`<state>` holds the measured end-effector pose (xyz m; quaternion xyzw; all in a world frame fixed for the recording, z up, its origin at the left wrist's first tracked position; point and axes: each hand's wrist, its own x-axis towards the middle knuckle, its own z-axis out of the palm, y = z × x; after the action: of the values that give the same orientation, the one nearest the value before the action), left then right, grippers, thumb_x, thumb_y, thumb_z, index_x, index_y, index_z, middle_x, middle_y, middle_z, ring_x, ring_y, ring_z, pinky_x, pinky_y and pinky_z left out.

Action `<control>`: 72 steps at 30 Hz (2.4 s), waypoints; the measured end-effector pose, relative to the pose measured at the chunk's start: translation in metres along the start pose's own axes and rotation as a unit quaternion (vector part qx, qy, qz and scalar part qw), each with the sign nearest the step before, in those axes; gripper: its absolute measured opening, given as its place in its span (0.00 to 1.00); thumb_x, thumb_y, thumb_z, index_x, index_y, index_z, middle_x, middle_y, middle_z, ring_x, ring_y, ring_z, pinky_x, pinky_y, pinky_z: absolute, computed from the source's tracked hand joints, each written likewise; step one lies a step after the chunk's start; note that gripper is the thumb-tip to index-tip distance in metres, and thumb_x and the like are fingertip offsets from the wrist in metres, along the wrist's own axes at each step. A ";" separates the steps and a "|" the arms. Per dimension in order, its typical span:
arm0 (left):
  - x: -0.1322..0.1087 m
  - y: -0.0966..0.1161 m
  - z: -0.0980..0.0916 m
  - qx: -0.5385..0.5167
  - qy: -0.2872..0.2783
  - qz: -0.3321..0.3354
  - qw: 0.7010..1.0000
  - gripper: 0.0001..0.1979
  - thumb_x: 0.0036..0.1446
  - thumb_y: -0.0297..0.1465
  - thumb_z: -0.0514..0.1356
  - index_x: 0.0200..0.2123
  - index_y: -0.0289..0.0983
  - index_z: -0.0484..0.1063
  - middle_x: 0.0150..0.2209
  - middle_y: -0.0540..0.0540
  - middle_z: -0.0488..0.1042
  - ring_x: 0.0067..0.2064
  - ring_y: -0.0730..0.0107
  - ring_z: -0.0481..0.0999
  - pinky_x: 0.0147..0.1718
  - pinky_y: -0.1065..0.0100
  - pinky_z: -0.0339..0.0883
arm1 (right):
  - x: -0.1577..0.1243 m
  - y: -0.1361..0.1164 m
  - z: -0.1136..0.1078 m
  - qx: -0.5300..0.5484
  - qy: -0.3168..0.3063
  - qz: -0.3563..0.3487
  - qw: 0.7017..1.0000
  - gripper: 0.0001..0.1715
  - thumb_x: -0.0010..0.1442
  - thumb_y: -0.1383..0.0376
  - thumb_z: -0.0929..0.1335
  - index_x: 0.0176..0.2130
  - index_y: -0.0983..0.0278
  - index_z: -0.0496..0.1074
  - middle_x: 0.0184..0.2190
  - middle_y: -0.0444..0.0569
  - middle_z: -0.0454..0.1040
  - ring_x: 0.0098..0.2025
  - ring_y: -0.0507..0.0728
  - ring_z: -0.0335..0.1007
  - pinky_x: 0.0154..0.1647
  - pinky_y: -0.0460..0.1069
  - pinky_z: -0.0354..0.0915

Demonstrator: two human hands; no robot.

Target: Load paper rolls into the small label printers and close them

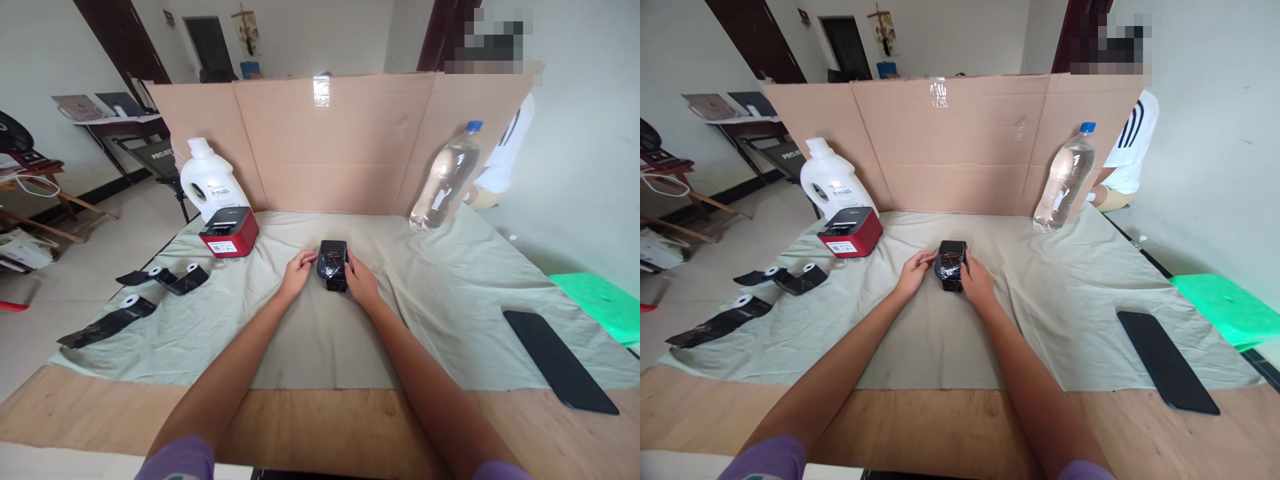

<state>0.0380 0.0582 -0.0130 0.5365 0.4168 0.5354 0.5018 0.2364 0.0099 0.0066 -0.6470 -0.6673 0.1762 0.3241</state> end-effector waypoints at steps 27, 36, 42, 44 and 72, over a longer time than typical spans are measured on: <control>-0.013 0.010 0.006 0.257 -0.021 0.075 0.963 0.30 0.41 0.17 0.60 0.50 0.40 0.74 0.53 0.40 0.76 0.62 0.45 0.65 0.69 0.49 0.44 | 0.004 -0.003 -0.002 -0.066 -0.045 0.049 0.996 0.33 0.71 0.55 0.54 0.71 0.59 0.55 0.46 0.57 0.77 0.51 0.65 0.72 0.49 0.55 0.64; -0.010 0.012 0.002 0.301 -0.023 0.095 0.949 0.29 0.46 0.19 0.58 0.53 0.40 0.73 0.55 0.40 0.75 0.60 0.50 0.69 0.66 0.49 0.52 | 0.004 0.004 0.002 -0.054 -0.021 0.011 0.998 0.34 0.70 0.56 0.54 0.70 0.63 0.57 0.53 0.58 0.76 0.54 0.65 0.72 0.52 0.57 0.65; -0.007 0.010 -0.004 0.350 -0.049 0.109 0.929 0.28 0.51 0.20 0.55 0.57 0.37 0.70 0.58 0.38 0.73 0.60 0.55 0.70 0.63 0.51 0.58 | 0.008 0.010 0.007 -0.054 -0.020 -0.001 0.998 0.35 0.70 0.56 0.53 0.70 0.65 0.55 0.59 0.59 0.72 0.58 0.65 0.69 0.57 0.58 0.64; -0.007 0.011 -0.004 0.352 -0.051 0.105 0.929 0.28 0.51 0.21 0.55 0.57 0.37 0.69 0.58 0.38 0.73 0.60 0.54 0.70 0.63 0.51 0.58 | 0.008 0.010 0.007 -0.057 -0.026 0.001 0.998 0.36 0.69 0.56 0.52 0.70 0.68 0.54 0.57 0.62 0.73 0.57 0.67 0.70 0.55 0.59 0.64; 0.000 -0.001 -0.010 0.163 -0.075 0.051 0.982 0.25 0.54 0.24 0.63 0.57 0.41 0.71 0.60 0.39 0.72 0.64 0.53 0.69 0.66 0.49 0.57 | 0.009 0.021 0.008 0.092 0.047 -0.049 0.994 0.36 0.64 0.51 0.57 0.62 0.66 0.69 0.52 0.57 0.76 0.43 0.61 0.76 0.49 0.56 0.70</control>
<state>0.0278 0.0593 -0.0150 0.6704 0.4318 0.4435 0.4092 0.2473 0.0223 -0.0106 -0.5889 -0.6632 0.1901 0.4211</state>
